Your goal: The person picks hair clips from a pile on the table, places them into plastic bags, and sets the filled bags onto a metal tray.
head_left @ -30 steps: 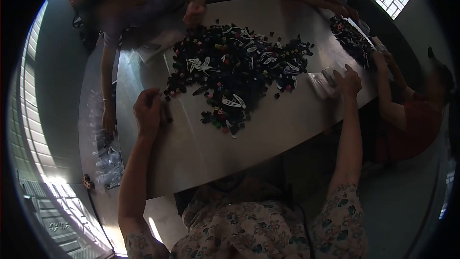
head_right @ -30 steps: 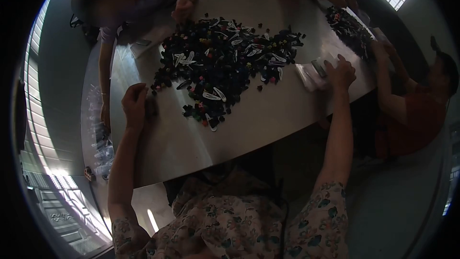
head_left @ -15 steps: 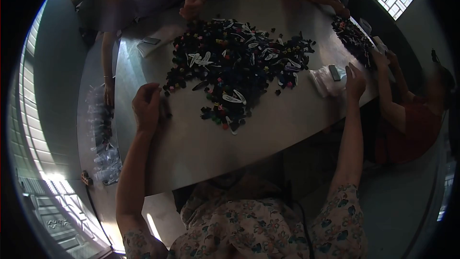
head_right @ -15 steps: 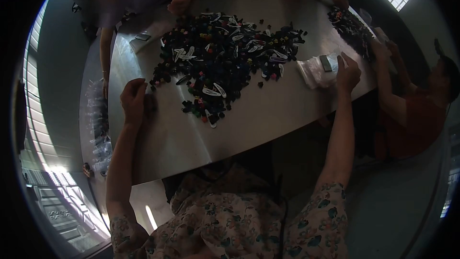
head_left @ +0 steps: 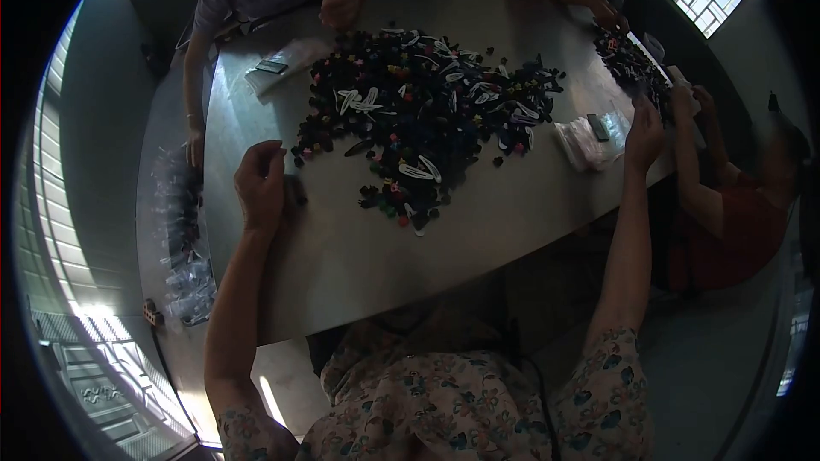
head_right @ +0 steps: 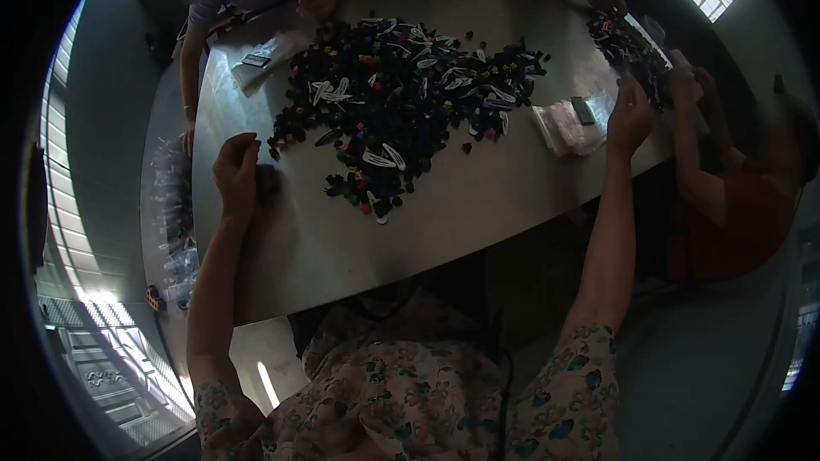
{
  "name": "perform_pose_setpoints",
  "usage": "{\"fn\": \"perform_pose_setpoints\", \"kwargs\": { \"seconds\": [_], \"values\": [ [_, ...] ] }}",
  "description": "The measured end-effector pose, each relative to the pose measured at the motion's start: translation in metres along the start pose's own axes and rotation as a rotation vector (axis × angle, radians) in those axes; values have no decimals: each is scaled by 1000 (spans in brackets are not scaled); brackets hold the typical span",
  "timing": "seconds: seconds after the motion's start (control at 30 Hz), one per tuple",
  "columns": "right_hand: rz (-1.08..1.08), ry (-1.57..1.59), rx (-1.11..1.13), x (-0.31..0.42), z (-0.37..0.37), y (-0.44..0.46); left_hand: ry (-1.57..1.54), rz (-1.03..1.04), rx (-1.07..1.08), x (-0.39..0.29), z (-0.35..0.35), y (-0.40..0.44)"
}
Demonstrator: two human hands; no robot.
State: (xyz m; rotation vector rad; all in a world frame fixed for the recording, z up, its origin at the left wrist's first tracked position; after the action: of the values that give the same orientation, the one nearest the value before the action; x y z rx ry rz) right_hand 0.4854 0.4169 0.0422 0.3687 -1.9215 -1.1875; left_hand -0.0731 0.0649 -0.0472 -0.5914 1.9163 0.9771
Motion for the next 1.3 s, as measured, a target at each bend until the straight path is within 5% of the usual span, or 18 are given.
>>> {"fn": "perform_pose_setpoints", "kwargs": {
  "seconds": [0.13,0.23,0.47,0.57,1.1,1.17,1.2,1.27,1.3],
  "values": [
    [29,228,46,79,18,-6,-114,63,-31,-16,1,3],
    [307,381,327,155,52,-31,-192,37,68,-41,8,1],
    [582,1037,694,298,139,-113,-682,-477,490,-87,49,-37],
    [637,1110,793,333,161,-152,-742,-421,514,-88,50,-45],
    [602,1045,901,345,154,-205,-713,-614,227,-63,32,-50],
    [142,813,607,349,138,-184,-709,-596,230,-59,29,-47],
    [142,815,610,349,137,-181,-708,-577,238,-59,29,-46],
    [-307,716,511,367,122,-175,-694,-596,212,-59,27,-44],
    [-309,717,512,368,120,-176,-679,-613,189,-58,26,-43]
  ]
}}
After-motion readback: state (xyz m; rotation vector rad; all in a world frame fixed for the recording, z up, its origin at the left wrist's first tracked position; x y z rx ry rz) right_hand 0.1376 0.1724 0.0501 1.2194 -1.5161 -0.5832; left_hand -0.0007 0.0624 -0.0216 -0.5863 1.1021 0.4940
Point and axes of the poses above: each hand's wrist, its own y-axis towards the middle knuckle, its own z-axis out of the palm, x = y × z, the point moved 6 cm from there along y, towards the middle knuckle, and after that the axes turned 5 degrees about -x, right-handed, at the moved point
